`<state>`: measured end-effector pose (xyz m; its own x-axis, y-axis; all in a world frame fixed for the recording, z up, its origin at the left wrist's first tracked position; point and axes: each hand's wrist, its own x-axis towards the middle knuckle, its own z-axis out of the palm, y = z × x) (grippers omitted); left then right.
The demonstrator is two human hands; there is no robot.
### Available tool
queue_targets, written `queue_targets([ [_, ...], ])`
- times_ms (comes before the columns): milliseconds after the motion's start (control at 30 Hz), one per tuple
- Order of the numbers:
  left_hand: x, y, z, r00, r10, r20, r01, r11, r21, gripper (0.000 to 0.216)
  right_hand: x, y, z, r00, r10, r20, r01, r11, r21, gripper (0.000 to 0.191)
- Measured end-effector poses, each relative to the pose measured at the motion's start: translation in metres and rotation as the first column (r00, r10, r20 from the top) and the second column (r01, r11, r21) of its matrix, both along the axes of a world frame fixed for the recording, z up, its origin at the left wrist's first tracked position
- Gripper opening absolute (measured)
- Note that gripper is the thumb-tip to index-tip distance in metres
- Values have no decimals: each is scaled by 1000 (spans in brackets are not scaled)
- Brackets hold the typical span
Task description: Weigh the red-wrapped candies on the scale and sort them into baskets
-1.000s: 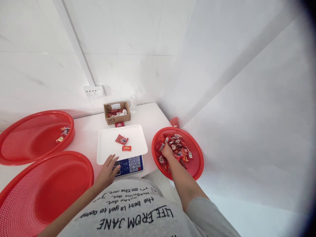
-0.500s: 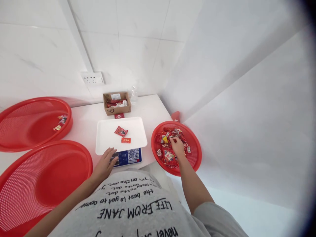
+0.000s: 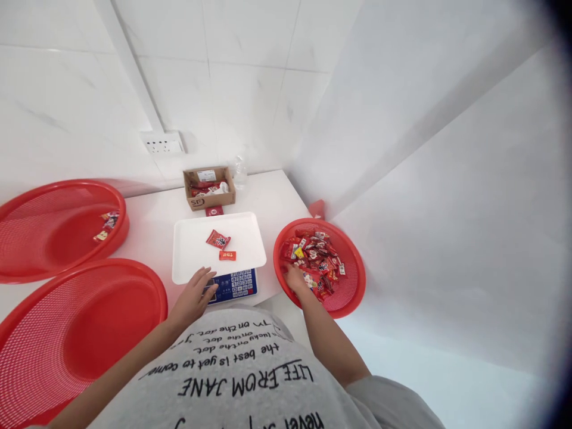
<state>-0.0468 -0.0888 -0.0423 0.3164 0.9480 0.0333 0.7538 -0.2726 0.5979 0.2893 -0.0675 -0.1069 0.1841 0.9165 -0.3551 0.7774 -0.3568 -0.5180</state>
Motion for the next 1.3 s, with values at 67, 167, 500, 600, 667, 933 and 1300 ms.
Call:
queue_targets([
  [67,-1,1,0,1000,5,5,-5,1000,-1,47,1,-1,0,998,-45,-32,44,999,-25,34],
  [167,-3,2,0,1000,12,12,-12,1000,2,45,0,0,3,990,-91,-109,85,995,-57,35],
  [500,-6,5,-3,1000,22,2,-22,999,-31,39,-8,-2,26,849,-205,-488,186,979,-88,47],
  [600,-6,5,-2,1000,17,-6,-17,999,-48,39,-9,-7,31,791,-227,-568,225,971,-75,48],
  [667,-6,5,-2,1000,9,-10,-10,998,-59,38,-11,-10,34,830,-188,-525,197,980,-40,50],
  [933,-10,2,-6,1000,-9,4,9,997,-83,33,-23,-11,39,921,-184,-345,265,942,205,39],
  [1300,-15,0,-6,1000,-18,-18,17,999,-43,31,-21,15,79,875,-314,-368,452,802,391,40],
])
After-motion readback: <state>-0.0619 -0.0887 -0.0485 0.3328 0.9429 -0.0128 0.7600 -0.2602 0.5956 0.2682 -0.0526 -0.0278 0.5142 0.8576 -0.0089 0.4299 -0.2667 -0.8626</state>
